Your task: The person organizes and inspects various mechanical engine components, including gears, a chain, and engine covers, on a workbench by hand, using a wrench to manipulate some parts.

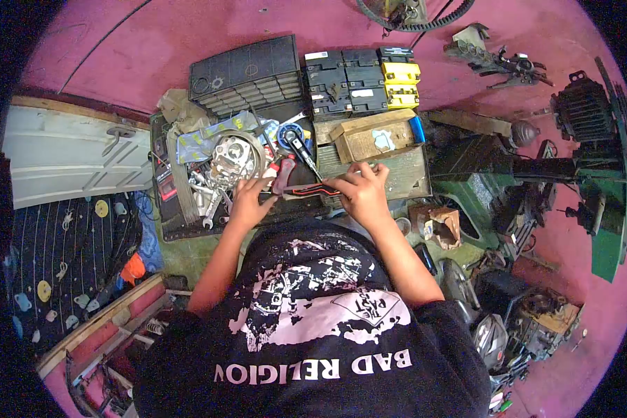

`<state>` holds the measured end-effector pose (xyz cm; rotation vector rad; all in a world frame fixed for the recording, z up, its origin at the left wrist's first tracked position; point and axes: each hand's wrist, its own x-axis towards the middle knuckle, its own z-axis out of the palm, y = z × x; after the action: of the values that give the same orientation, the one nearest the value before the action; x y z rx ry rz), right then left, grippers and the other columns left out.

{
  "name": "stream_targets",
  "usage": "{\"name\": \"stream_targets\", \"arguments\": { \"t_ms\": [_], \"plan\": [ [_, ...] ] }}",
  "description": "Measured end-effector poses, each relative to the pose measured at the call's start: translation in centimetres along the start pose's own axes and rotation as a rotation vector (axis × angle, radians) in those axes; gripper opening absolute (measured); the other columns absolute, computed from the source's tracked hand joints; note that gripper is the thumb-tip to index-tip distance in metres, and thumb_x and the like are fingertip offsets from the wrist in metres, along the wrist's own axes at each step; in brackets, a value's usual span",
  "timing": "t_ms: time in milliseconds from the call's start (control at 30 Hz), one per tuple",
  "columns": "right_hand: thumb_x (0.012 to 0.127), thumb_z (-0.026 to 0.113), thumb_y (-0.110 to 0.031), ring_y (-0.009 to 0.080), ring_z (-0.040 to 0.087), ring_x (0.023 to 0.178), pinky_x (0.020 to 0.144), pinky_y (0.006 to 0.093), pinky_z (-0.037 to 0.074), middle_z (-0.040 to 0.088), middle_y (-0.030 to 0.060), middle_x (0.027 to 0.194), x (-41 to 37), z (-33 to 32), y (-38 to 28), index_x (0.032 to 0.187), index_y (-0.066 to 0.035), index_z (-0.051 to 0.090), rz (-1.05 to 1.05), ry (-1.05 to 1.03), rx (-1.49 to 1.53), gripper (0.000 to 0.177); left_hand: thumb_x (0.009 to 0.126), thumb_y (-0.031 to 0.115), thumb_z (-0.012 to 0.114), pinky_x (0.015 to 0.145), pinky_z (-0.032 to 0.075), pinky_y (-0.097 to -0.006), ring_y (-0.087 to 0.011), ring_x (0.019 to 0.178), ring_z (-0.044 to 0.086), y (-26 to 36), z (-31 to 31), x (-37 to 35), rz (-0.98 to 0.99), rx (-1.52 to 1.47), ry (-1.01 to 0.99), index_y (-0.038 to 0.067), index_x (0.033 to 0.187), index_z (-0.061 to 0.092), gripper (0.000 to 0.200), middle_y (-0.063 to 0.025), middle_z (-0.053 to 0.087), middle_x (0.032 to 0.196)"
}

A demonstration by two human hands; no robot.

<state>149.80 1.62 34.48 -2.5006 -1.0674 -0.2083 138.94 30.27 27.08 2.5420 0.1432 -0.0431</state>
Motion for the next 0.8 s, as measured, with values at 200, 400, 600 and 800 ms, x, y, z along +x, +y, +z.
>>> {"name": "stream_targets", "arguments": {
  "t_ms": [200,400,600,800],
  "plan": [
    [0.066,0.078,-0.014,0.0214,0.058,0.100,0.088,0.0497,0.034,0.068,-0.0023,0.081,0.5,0.0,-0.4,0.096,-0.019,0.073,-0.022,-0.028,0.079,0.031,0.079,0.026,0.082,0.102,0.042,-0.0441,-0.0326,0.113,0.055,1.9,-0.7,-0.8,0.050,-0.086,0.050,0.015,0.132,0.064,0.057,-0.0087,0.064,0.127],
    [0.076,0.079,-0.024,0.0237,0.060,0.097,0.091,0.0522,0.034,0.070,-0.0003,0.081,1.9,-2.4,0.5,0.084,-0.015,0.065,-0.002,0.005,0.049,0.019,0.081,0.021,0.079,0.087,0.040,-0.0346,-0.0197,0.092,0.062,8.7,-5.3,3.0,0.395,-0.177,0.186,0.018,0.101,0.078,0.020,0.0028,0.074,0.096],
    [0.070,0.086,-0.025,0.0179,0.058,0.092,0.090,0.0428,0.029,0.067,-0.0057,0.076,4.3,-10.0,3.9,0.085,-0.019,0.075,0.013,0.308,0.067,0.020,0.082,0.016,0.077,0.085,0.038,-0.0355,-0.0213,0.084,0.063,14.4,-8.7,7.4,0.418,-0.262,0.244,0.012,0.092,0.078,0.011,-0.0030,0.073,0.083],
    [0.076,0.084,-0.027,0.0180,0.058,0.089,0.093,0.0407,0.029,0.071,0.0001,0.094,10.3,-18.7,7.4,0.092,-0.017,0.077,0.076,0.506,0.040,0.020,0.088,0.017,0.074,0.077,0.050,-0.0383,-0.0289,0.079,0.065,22.4,-13.9,14.4,0.454,-0.302,0.423,-0.001,0.096,0.073,0.020,-0.0156,0.069,0.085]
  ]
}}
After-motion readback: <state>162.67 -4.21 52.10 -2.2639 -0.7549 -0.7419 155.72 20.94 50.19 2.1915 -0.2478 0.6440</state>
